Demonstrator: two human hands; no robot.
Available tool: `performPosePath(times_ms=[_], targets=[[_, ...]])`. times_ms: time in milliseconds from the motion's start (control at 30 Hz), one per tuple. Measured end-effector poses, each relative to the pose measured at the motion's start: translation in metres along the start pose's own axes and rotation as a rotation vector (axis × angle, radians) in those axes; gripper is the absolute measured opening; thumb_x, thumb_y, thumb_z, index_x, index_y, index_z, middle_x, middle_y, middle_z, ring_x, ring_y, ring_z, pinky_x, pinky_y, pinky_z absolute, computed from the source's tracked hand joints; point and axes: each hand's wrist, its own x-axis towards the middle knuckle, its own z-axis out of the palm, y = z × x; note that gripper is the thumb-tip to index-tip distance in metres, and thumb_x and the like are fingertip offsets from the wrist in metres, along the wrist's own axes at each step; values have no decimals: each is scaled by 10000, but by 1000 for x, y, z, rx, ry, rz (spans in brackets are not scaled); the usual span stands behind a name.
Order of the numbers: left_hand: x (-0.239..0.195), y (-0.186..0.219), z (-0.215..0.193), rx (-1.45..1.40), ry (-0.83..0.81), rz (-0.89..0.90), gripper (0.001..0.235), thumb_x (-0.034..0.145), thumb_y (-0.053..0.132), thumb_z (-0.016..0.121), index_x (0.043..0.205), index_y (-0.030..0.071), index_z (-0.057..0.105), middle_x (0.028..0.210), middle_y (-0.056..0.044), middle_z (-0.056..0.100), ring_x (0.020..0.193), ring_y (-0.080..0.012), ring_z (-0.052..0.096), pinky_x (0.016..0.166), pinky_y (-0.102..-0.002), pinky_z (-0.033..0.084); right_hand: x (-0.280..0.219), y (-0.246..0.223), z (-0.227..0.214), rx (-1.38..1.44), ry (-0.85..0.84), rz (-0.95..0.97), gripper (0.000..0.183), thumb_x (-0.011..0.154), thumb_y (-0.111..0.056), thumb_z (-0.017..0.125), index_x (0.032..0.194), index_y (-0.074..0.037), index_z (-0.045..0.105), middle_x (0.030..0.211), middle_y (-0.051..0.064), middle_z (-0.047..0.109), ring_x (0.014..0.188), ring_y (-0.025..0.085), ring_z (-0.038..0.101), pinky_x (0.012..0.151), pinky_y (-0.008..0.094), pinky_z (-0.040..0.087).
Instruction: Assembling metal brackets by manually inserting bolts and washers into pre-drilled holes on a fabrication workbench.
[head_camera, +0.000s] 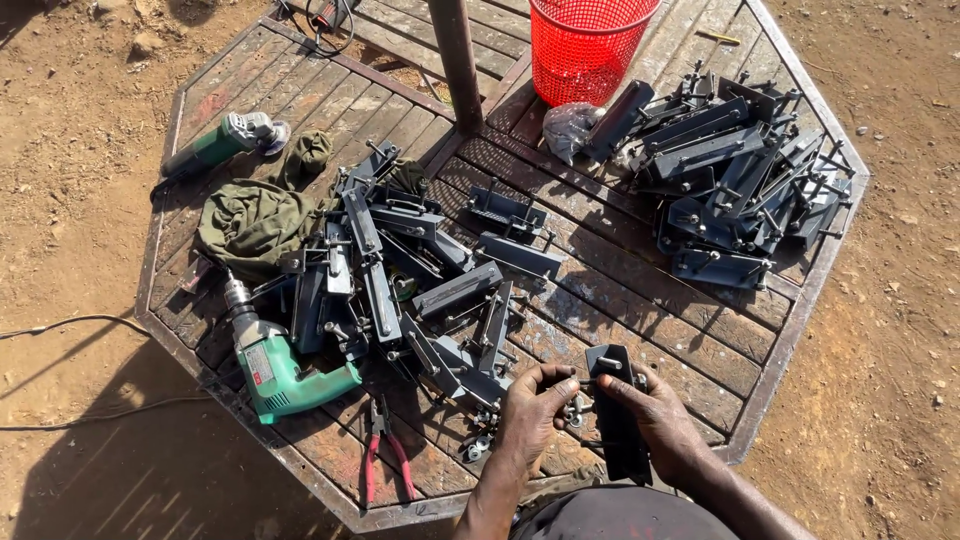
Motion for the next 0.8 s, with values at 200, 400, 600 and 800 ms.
performPosePath(times_ms=[200, 400, 600, 800], targets=[[6, -5, -7, 102, -123, 252, 292, 837, -90, 670, 992, 119, 804, 1049, -28, 776, 895, -124, 679, 778, -248, 606, 2, 5, -3, 45, -53, -12, 297, 898, -147, 712, 1172, -41, 670, 870, 184, 669, 687, 279, 589, 608, 390, 463], [5, 1, -8, 62, -95, 260, 165, 955, 77, 655, 1100, 104, 727, 1230, -92, 690, 860, -122, 615, 634, -208, 550, 1, 3, -3, 37, -75, -28, 310, 901, -176, 710, 1179, -50, 658, 902, 180, 684, 702, 292, 612, 629, 397, 481], [-17, 30, -9, -76, -180, 270, 205, 931, 248, 689, 984, 89, 806, 1122, -76, 792, 562, -92, 488, 534, -224, 437, -11, -10, 4, -43, -42, -22, 381, 896, -204, 687, 1255, -78, 661, 931, 163, 654, 741, 276, 572, 602, 432, 492], [4, 9, -15, 324, -118, 252, 274, 977, 410, 601, 1025, 231, 804, 1574, -135, 533, 441, -20, 423, 305, -175, 281, 1, 2, 1, -14, -35, -14, 333, 901, -185, 705, 1211, -73, 655, 895, 170, 669, 685, 285, 598, 583, 417, 488]])
